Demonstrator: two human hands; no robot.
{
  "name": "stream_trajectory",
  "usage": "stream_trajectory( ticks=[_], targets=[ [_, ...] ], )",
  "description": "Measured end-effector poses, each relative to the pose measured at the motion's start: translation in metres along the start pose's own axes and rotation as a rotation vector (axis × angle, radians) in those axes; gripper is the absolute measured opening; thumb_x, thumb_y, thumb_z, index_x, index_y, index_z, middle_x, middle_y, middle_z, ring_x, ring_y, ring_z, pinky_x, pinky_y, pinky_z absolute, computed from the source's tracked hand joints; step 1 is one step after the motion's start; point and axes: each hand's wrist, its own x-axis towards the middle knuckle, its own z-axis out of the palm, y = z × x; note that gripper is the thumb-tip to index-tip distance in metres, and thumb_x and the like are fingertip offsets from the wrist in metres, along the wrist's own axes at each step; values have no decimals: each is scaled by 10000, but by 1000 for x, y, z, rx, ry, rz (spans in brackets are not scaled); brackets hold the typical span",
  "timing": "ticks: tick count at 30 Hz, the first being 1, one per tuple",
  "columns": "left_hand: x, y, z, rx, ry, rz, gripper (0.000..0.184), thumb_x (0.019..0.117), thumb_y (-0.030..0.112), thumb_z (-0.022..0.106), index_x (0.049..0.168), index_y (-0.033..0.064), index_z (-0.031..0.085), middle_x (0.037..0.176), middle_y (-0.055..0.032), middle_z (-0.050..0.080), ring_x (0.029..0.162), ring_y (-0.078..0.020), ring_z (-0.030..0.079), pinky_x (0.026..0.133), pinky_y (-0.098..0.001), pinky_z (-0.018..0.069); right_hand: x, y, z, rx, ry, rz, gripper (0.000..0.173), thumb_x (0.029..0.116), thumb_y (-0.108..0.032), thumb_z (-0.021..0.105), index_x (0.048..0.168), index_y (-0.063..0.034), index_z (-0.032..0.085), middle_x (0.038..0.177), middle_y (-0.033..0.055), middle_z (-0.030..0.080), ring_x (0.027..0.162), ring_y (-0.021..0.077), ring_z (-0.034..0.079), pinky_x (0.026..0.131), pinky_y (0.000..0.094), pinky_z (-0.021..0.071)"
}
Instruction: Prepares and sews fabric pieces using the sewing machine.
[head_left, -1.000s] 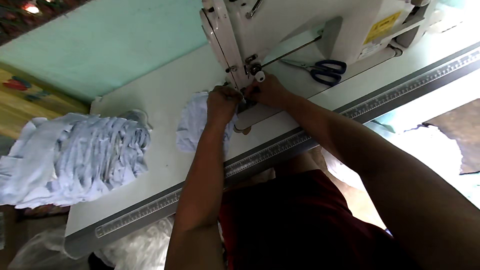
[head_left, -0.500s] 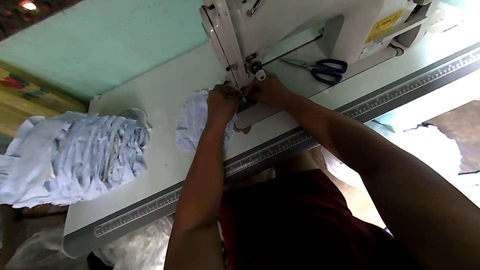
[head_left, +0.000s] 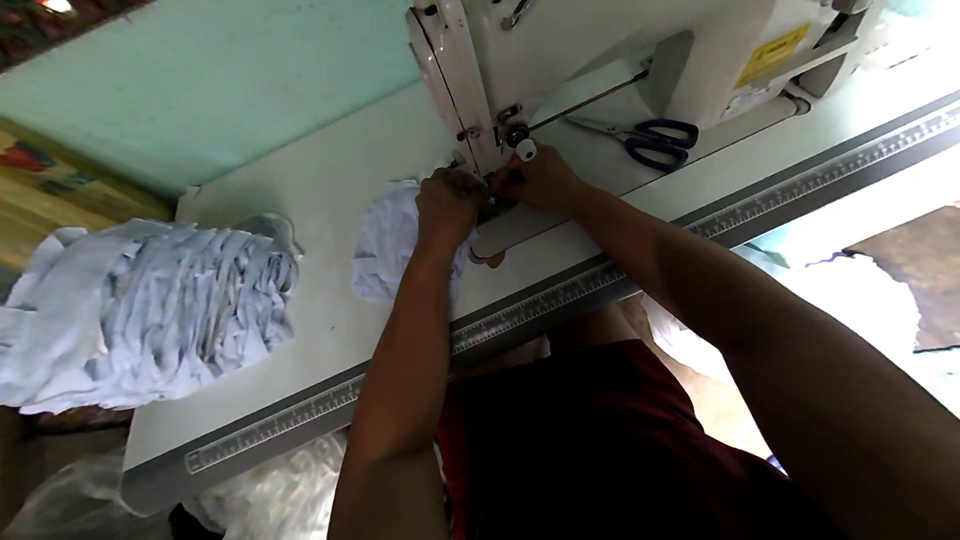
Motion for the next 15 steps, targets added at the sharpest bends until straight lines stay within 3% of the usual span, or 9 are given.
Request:
stream_trajectory(
  ticks=[15],
  targets=[
    [1,-3,1,0,15,12,178,953,226,700,986,62,762,1257,-156,658,1222,-332,577,1018,-560,437,-1,-1,-1,12,1,-4,120,923,-105,718,988,-37,792,1022,183,717,1012,315,657,943,459,509]
  ],
)
